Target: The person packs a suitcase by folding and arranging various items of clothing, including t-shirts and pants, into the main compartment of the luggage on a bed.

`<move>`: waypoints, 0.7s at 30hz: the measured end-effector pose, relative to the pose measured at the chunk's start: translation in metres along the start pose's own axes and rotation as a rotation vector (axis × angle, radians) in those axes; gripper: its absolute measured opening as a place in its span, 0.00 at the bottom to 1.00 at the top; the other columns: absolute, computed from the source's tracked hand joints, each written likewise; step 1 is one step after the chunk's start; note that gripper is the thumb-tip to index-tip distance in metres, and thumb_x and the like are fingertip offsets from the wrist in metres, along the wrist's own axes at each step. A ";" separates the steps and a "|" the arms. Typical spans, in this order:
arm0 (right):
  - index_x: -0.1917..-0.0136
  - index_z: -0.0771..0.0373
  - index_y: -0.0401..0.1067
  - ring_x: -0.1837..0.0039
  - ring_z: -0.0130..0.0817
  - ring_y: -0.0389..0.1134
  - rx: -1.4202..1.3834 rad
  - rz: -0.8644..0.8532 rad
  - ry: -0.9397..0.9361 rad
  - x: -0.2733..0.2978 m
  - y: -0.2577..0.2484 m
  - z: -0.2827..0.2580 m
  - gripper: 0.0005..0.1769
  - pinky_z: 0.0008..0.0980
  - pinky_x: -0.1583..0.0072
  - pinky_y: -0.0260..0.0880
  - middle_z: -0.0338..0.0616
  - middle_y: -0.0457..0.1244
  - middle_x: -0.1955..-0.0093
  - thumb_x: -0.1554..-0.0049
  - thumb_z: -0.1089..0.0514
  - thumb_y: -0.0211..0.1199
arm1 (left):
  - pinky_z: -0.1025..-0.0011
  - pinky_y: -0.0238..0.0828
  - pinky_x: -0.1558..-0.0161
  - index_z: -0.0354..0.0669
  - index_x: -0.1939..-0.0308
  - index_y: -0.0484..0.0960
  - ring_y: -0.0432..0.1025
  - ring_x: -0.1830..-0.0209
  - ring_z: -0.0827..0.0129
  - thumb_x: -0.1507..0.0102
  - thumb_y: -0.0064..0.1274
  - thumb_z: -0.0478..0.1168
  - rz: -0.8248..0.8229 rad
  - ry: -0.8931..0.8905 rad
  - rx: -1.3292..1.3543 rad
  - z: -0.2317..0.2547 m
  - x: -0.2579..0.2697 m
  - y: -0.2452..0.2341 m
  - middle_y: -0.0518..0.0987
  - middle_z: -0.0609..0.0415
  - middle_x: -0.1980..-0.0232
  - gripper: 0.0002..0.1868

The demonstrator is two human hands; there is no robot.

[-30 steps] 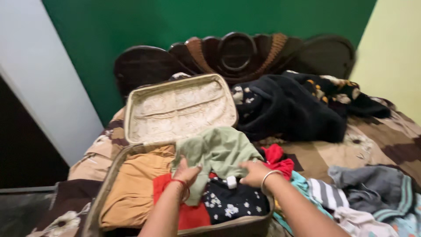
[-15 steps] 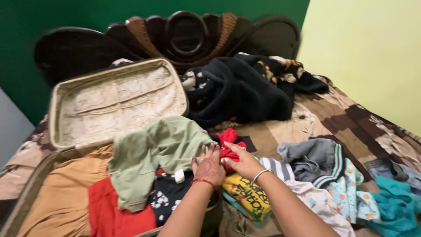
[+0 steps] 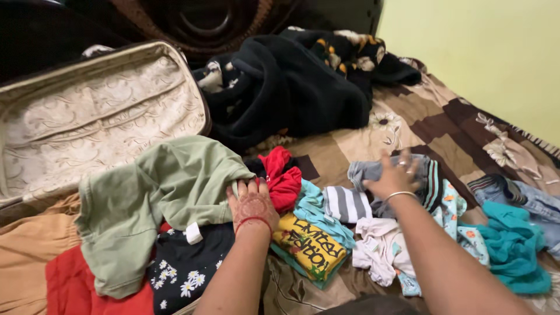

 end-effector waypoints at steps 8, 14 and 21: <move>0.14 0.35 0.26 0.17 0.59 0.41 0.032 -0.146 0.115 0.001 0.034 0.034 0.79 0.74 0.28 0.44 0.54 0.53 0.22 0.60 0.40 0.82 | 0.43 0.29 0.24 0.48 0.25 0.59 0.41 0.19 0.51 0.35 0.42 0.45 -0.033 -0.004 -0.001 0.003 -0.003 0.001 0.54 0.50 0.21 0.33; 0.26 0.43 0.64 0.22 0.52 0.56 0.279 -0.131 0.036 -0.011 0.086 0.048 0.38 0.73 0.30 0.51 0.48 0.62 0.27 0.49 0.53 0.70 | 0.44 0.32 0.24 0.46 0.32 0.68 0.47 0.21 0.51 0.38 0.46 0.43 0.044 0.007 0.049 0.000 0.000 -0.004 0.60 0.49 0.24 0.29; 0.51 0.57 0.79 0.46 0.52 0.74 -0.228 0.025 -0.172 -0.018 0.072 0.020 0.17 0.46 0.41 0.73 0.57 0.72 0.52 0.52 0.50 0.73 | 0.43 0.33 0.25 0.46 0.33 0.69 0.50 0.23 0.51 0.41 0.49 0.43 0.128 0.022 0.130 0.000 0.000 -0.009 0.65 0.49 0.28 0.30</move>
Point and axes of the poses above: each hand's wrist, its own x-axis away from the middle knuckle, its own y-axis out of the palm, z = x × y, the point moved 9 cm from there along -x, towards the middle knuckle
